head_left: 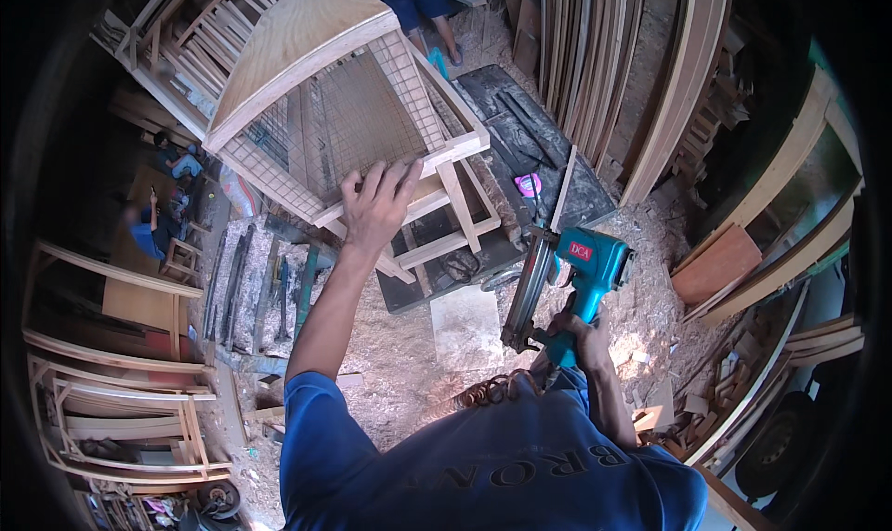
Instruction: The person assembles a wooden structure with wire mesh sides, using a nail gun to attach wooden pieces and a hand saw to cut wood to size. The person measures, cuts, and fastens components to build the frame.
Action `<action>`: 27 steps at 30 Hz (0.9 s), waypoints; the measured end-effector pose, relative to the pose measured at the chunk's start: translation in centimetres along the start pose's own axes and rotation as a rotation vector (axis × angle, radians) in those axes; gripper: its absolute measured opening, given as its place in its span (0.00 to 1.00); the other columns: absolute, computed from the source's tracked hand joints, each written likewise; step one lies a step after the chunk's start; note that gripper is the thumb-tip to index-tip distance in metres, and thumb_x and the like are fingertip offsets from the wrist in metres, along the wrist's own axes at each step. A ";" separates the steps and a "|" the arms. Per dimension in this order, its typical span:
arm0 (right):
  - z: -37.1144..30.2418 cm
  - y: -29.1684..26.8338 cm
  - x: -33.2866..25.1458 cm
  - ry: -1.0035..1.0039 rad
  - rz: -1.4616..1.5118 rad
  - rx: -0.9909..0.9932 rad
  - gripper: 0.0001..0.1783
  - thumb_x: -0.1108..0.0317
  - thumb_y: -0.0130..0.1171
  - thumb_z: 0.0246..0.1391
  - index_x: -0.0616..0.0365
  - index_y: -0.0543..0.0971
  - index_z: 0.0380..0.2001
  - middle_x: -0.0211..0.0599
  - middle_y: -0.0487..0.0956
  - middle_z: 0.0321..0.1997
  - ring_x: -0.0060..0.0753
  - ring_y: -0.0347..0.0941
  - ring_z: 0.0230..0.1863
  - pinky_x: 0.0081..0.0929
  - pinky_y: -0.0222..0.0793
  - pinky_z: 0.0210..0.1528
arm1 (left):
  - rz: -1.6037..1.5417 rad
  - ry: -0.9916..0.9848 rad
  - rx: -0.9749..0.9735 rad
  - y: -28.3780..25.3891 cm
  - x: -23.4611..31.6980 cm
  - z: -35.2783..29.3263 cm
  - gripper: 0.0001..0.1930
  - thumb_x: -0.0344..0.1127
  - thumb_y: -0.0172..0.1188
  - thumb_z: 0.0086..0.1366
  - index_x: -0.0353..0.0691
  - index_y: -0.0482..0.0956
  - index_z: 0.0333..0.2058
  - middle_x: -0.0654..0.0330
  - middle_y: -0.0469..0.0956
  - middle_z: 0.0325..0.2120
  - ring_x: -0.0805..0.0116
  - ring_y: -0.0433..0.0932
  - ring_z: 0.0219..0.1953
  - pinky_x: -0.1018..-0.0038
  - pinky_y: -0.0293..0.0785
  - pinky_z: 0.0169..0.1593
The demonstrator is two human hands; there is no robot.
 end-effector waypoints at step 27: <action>-7.1 -5.5 10.1 0.236 -0.155 0.145 0.12 0.80 0.51 0.46 0.64 0.73 0.37 0.40 0.80 0.26 0.32 0.81 0.27 0.30 0.79 0.32 | -0.005 -0.007 0.125 2.2 0.3 -1.5 0.12 0.34 0.65 0.57 0.48 0.84 0.41 0.68 0.78 0.44 0.68 0.72 0.51 0.60 0.54 0.50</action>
Point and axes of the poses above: each hand's wrist, its own z-axis towards the middle knuckle, its own y-axis out of the palm, x = y × z, the point moved 1 cm from there along z, towards the middle knuckle
